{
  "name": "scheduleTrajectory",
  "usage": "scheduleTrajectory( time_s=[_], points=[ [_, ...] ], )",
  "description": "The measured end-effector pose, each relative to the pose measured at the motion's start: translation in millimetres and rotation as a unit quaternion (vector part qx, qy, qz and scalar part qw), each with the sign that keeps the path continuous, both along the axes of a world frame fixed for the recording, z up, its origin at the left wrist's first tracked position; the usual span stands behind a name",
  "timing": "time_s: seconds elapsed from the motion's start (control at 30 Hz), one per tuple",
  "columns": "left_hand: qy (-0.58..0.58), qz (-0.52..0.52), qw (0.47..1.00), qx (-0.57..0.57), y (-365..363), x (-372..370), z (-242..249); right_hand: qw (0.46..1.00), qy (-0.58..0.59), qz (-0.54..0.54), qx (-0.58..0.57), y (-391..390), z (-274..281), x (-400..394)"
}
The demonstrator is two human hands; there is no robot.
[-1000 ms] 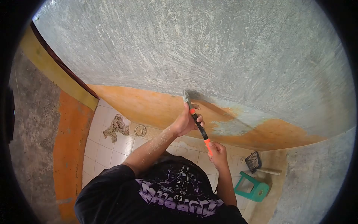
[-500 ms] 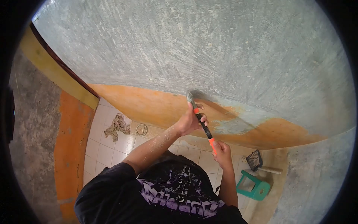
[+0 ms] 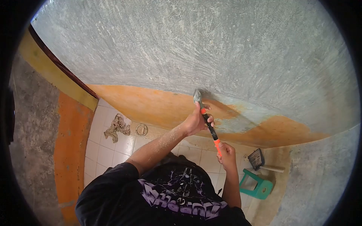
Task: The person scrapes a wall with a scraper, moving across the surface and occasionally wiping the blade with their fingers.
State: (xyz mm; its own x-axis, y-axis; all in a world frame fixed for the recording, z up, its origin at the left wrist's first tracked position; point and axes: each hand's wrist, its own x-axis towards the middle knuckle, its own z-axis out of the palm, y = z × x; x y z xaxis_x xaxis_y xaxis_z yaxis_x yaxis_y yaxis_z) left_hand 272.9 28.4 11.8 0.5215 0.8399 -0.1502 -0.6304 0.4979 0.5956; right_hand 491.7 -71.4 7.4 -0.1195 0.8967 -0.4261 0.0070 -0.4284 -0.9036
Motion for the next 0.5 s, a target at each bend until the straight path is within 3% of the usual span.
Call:
scheduleTrajectory(
  time_s=[0.5],
  points=[
    [0.014,0.042,0.999,-0.007,-3.6,-26.8,2.1,1.0,0.007,0.02,-0.014,7.5,3.1,-18.3]
  ],
)
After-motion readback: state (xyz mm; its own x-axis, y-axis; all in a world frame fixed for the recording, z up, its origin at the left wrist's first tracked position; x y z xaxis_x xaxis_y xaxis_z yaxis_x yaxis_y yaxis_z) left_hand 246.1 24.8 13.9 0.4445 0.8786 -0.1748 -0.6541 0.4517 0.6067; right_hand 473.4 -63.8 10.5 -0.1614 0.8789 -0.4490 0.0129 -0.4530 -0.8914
